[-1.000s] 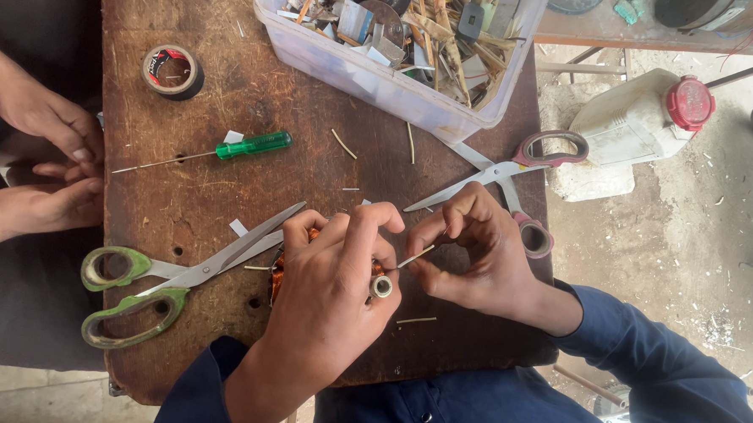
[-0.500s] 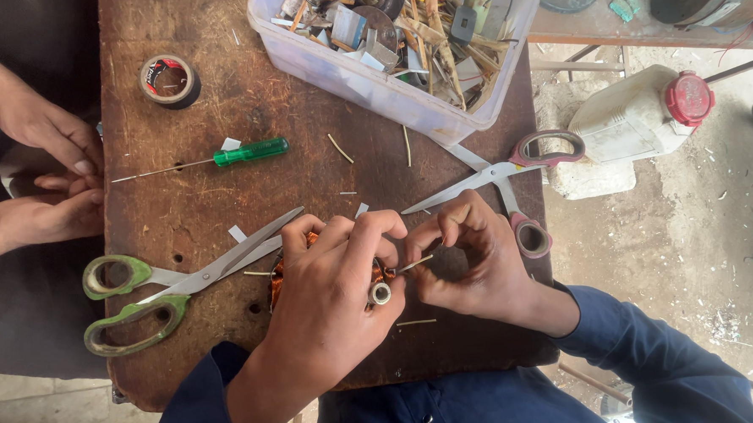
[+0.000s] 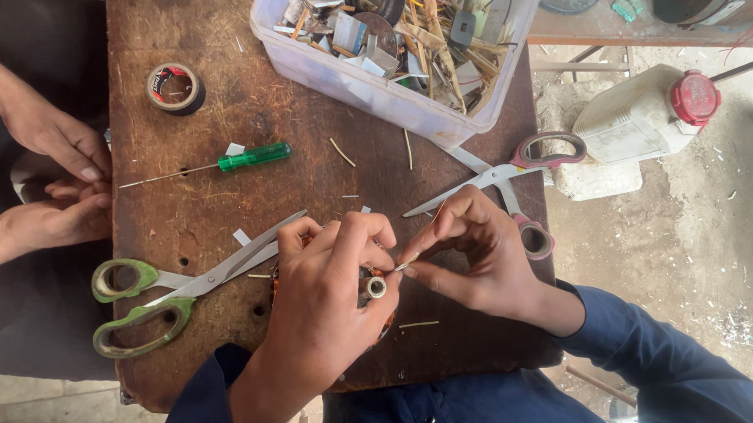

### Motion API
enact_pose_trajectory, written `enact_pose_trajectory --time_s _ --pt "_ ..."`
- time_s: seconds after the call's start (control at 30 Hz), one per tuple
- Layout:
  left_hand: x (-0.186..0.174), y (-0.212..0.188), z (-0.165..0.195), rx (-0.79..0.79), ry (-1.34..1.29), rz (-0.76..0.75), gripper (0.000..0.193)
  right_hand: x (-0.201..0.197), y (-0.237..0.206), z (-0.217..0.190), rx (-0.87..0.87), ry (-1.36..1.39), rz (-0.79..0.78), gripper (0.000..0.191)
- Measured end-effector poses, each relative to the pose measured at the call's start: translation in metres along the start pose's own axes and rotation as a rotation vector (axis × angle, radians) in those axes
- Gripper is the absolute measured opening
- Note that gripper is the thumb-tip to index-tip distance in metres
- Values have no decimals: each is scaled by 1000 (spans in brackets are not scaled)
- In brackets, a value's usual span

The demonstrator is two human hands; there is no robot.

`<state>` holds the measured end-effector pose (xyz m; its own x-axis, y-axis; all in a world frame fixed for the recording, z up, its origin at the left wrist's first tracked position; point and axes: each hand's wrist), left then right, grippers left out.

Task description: The person inserts small white insulating tubes into the slots of a copper-wound motor stator. They use their fingers to push the tubes into place and adjust the copper windings as needed.

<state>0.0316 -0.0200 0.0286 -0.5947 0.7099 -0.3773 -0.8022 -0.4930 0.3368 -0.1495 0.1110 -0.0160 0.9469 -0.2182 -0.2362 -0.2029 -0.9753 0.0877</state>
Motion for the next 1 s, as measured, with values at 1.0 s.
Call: enact_pose_trajectory --time_s 1.0 --pt "-3 2 4 -4 3 -76 29 1 0 3 -1 -29 4 49"
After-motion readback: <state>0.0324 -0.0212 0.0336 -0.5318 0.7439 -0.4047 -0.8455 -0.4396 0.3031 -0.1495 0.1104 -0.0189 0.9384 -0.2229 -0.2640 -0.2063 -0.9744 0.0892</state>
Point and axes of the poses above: each hand's wrist, its own y-axis towards the middle knuckle, its own x-axis out of the palm, z = x × y, and after that the axes turned 15 degrees about -y, right-handed
